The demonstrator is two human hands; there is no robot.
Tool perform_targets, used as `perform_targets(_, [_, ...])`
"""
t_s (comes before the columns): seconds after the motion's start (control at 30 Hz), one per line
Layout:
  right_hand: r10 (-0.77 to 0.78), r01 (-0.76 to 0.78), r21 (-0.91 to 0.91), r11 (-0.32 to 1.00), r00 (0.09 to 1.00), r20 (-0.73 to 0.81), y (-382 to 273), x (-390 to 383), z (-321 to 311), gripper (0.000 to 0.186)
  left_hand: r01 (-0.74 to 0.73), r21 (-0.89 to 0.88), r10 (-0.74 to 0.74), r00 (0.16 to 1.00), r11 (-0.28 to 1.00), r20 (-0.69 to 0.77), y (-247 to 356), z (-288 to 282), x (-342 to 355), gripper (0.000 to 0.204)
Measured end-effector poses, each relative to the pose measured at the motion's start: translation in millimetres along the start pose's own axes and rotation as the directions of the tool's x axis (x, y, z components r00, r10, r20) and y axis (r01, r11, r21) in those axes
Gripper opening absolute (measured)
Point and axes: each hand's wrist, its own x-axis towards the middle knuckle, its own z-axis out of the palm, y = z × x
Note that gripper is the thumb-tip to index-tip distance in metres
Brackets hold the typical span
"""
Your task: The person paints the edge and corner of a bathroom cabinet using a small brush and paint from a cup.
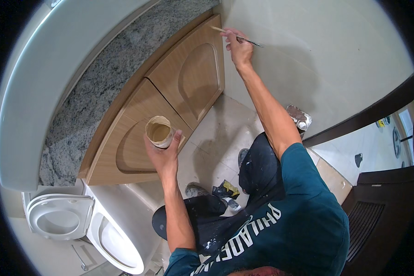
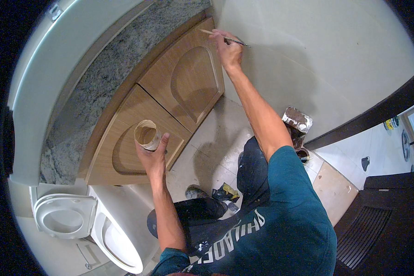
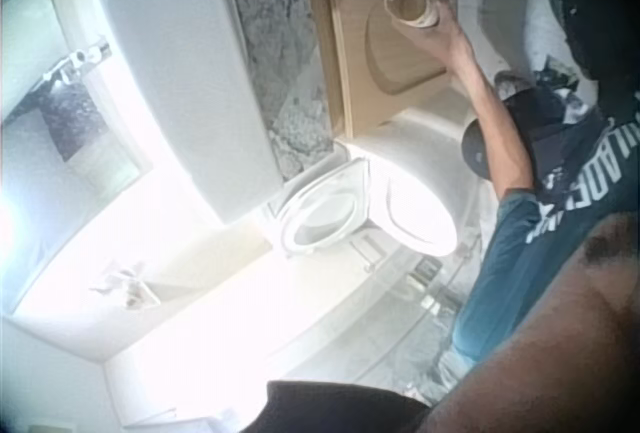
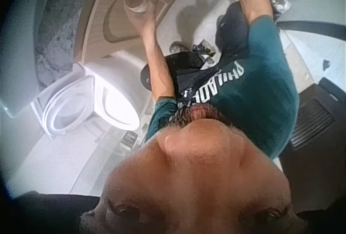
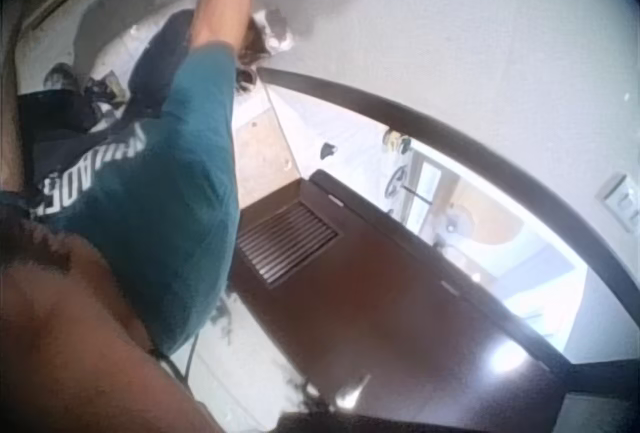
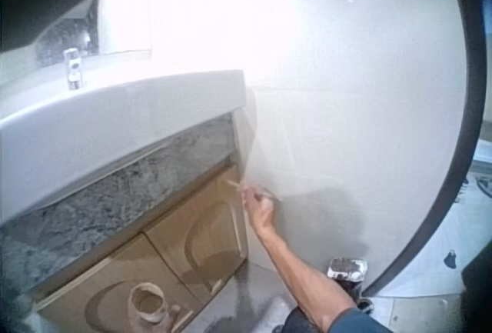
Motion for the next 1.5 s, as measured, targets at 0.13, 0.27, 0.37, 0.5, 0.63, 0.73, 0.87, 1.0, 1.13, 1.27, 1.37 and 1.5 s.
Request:
perform_targets(0.13, [-0.070, 0.070, 0.012, 0.997, 0.998, 0.008, 5.2, 0.5, 0.9, 0.024, 0.014, -0.008, -0.014, 1.000, 1.000, -0.002, -0.2, 0.6, -0.2, 0.058])
perform_targets(0.27, [-0.032, 0.031, 0.101, 0.994, 0.999, 0.011, -1.6, -1.7, 2.0, 0.024, 0.027, 0.004, -0.027, 1.000, 1.000, -0.002, -2.0, -2.2, -0.3, 0.057])
perform_targets(0.37, [-0.026, 0.026, -0.011, 1.000, 0.999, 0.024, -1.5, -1.3, 0.8, 0.023, 0.035, -0.004, -0.034, 0.999, 0.999, 0.005, -4.0, -2.6, -0.3, 0.057])
perform_targets(0.5, [-0.131, 0.134, -0.047, 0.990, 0.989, 0.064, 6.0, 3.6, -4.1, 0.023, 0.042, -0.007, -0.042, 0.999, 0.999, 0.009, -3.0, 0.3, -0.2, 0.058])
perform_targets(0.63, [-0.058, 0.057, 0.044, 0.997, 0.998, 0.032, 0.4, -0.6, 1.0, 0.022, 0.029, -0.002, -0.029, 1.000, 1.000, -0.006, -5.2, -2.8, -0.2, 0.059])
perform_targets(0.73, [-0.090, 0.089, 0.008, 0.996, 0.995, 0.036, 3.2, 0.9, 0.6, 0.022, 0.046, 0.023, -0.046, 0.999, 0.999, 0.001, -7.3, -3.1, 0.4, 0.060])
perform_targets(0.87, [-0.171, 0.174, -0.035, 0.984, 0.983, 0.066, 10.0, 4.6, -2.6, 0.022, 0.008, 0.052, -0.009, 1.000, 0.999, 0.005, -12.0, -2.1, 1.4, 0.068])
perform_targets(1.0, [-0.084, 0.083, 0.011, 0.996, 0.996, 0.032, 2.5, -0.2, 1.3, 0.022, 0.011, 0.037, -0.011, 1.000, 0.999, 0.004, -8.5, -4.2, 0.4, 0.069])
perform_targets(1.13, [-0.096, 0.097, -0.049, 0.994, 0.995, 0.014, 5.1, 1.8, 1.6, 0.023, 0.026, 0.026, -0.026, 1.000, 0.999, 0.004, -3.4, -3.0, -0.9, 0.070])
perform_targets(1.27, [-0.185, 0.186, -0.044, 0.982, 0.982, 0.034, 13.0, 5.5, -1.4, 0.023, -0.029, 0.053, 0.029, 1.000, 0.998, -0.007, -13.0, -1.1, 1.2, 0.069])
perform_targets(1.37, [-0.119, 0.120, -0.007, 0.993, 0.993, 0.013, 7.5, 2.3, 1.3, 0.022, -0.023, 0.082, 0.025, 1.000, 0.996, -0.013, -23.8, -5.2, 2.4, 0.068])
perform_targets(1.5, [-0.075, 0.075, -0.030, 0.997, 0.997, 0.014, 5.9, 2.2, 0.6, 0.022, -0.059, 0.067, 0.061, 0.998, 0.996, -0.021, -23.0, -4.6, 1.9, 0.067])
